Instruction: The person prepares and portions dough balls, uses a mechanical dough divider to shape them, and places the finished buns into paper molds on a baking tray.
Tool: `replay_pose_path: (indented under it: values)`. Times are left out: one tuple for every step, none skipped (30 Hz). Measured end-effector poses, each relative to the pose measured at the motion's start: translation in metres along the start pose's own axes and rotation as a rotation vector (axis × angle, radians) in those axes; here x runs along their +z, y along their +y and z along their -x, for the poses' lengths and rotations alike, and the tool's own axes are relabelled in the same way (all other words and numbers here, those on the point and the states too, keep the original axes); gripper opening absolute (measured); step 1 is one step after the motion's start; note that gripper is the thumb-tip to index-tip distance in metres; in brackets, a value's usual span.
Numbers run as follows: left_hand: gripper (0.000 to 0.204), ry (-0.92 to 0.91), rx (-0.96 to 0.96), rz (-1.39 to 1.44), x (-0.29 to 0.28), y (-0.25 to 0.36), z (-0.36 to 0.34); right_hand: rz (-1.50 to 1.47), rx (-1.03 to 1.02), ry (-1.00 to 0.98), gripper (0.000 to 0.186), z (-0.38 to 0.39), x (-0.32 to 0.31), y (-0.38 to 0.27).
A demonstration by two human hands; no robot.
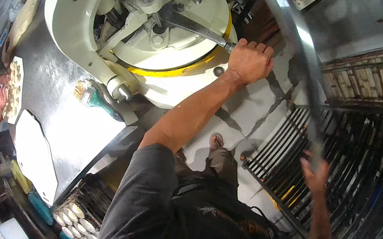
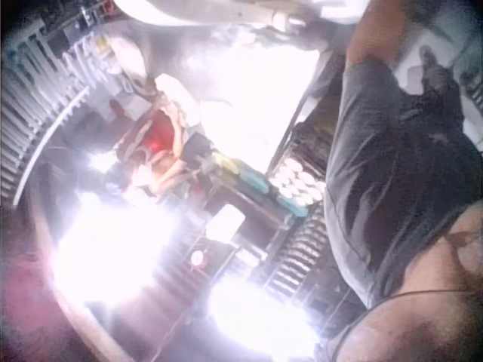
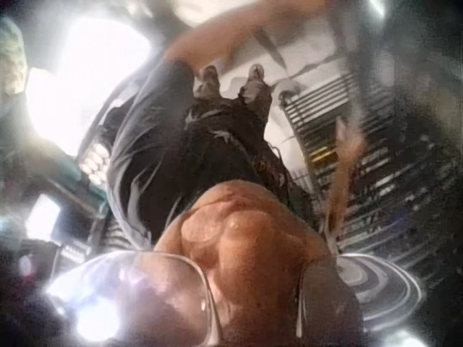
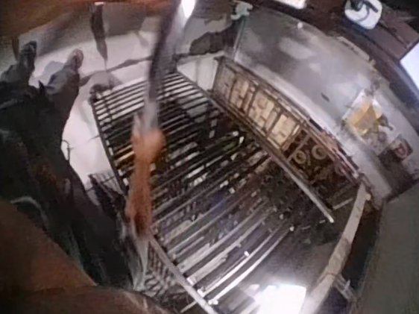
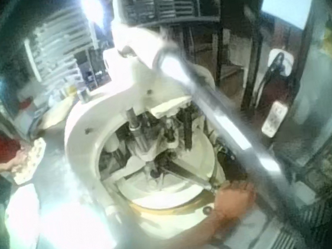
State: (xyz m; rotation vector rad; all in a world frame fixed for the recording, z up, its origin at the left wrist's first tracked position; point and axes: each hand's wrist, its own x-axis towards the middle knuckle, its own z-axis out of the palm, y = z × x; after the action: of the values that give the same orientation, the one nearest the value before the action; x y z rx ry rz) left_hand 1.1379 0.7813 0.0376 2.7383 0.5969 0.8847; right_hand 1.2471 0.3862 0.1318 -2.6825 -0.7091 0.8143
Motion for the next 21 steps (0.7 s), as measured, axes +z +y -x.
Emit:
replay_pose_path:
  values:
    - [0.02,0.012,-0.011,0.018,-0.003,-0.001,0.003,-0.023,-0.175,0.105,0.033,-0.019,0.021,0.006]
    - [0.02,0.011,-0.006,-0.015,-0.005,-0.004,-0.008,-0.046,-0.338,0.221,0.031,-0.033,0.044,0.019]
    - [0.02,-0.015,-0.022,-0.023,-0.011,-0.005,-0.002,-0.131,-0.288,0.121,0.03,-0.017,0.028,0.018]
    - [0.02,-0.042,-0.038,-0.031,-0.016,-0.005,0.005,-0.251,-0.271,0.024,0.029,-0.031,0.033,0.008]
    - [0.026,-0.119,-0.06,-0.082,-0.018,-0.006,0.001,-0.197,-0.364,0.074,0.029,-0.033,0.032,0.009]
    - [0.029,-0.063,-0.03,-0.042,-0.018,-0.003,0.004,-0.14,-0.459,0.123,0.029,-0.034,0.031,0.011]
    - [0.031,-0.023,0.001,-0.01,-0.022,0.0,0.013,-0.119,-0.472,0.116,0.027,-0.037,0.035,0.02]
    - [0.034,0.018,0.03,0.021,-0.026,0.002,0.022,-0.097,-0.486,0.109,0.027,-0.039,0.036,0.03]
    - [0.037,0.121,0.094,0.193,-0.034,-0.001,0.037,-0.074,-0.502,0.102,0.028,-0.041,0.035,0.039]
    - [0.033,0.242,0.043,0.24,-0.042,-0.001,0.054,-0.098,-0.478,0.085,0.027,-0.041,0.034,0.034]
    - [0.03,0.366,-0.008,0.29,-0.043,0.001,0.077,-0.117,-0.452,0.069,0.026,-0.039,0.031,0.023]
    - [0.027,0.3,-0.164,0.25,-0.045,0.0,0.107,-0.13,-0.415,0.059,0.027,-0.034,0.029,0.017]
    - [0.024,0.227,-0.323,0.196,-0.048,-0.002,0.141,-0.217,-0.475,0.065,0.025,-0.034,0.032,0.016]
    - [0.019,0.103,-0.477,0.148,-0.044,-0.009,0.174,-0.22,-0.469,0.039,0.024,-0.034,0.032,0.016]
    - [0.017,0.004,-0.591,-0.027,-0.033,-0.017,0.21,-0.224,-0.466,0.005,0.024,-0.035,0.031,0.015]
    - [0.017,-0.098,-0.703,-0.2,-0.021,-0.022,0.236,-0.227,-0.462,-0.03,0.023,-0.037,0.03,0.016]
    - [0.017,-0.299,-0.806,-0.183,-0.012,-0.031,0.243,-0.223,-0.494,-0.019,0.023,-0.04,0.032,0.02]
    - [0.017,-0.505,-0.905,-0.164,-0.005,-0.044,0.245,-0.236,-0.51,-0.028,0.022,-0.04,0.032,0.021]
    - [0.017,-0.712,-0.998,-0.137,0.001,-0.054,0.243,-0.246,-0.524,-0.033,0.022,-0.04,0.032,0.021]
    - [0.017,-0.807,-0.984,-0.124,-0.002,-0.056,0.236,-0.252,-0.538,-0.046,0.021,-0.037,0.031,0.009]
    - [0.018,-0.903,-0.969,-0.111,-0.006,-0.059,0.229,-0.27,-0.291,-0.201,0.023,-0.032,0.019,-0.005]
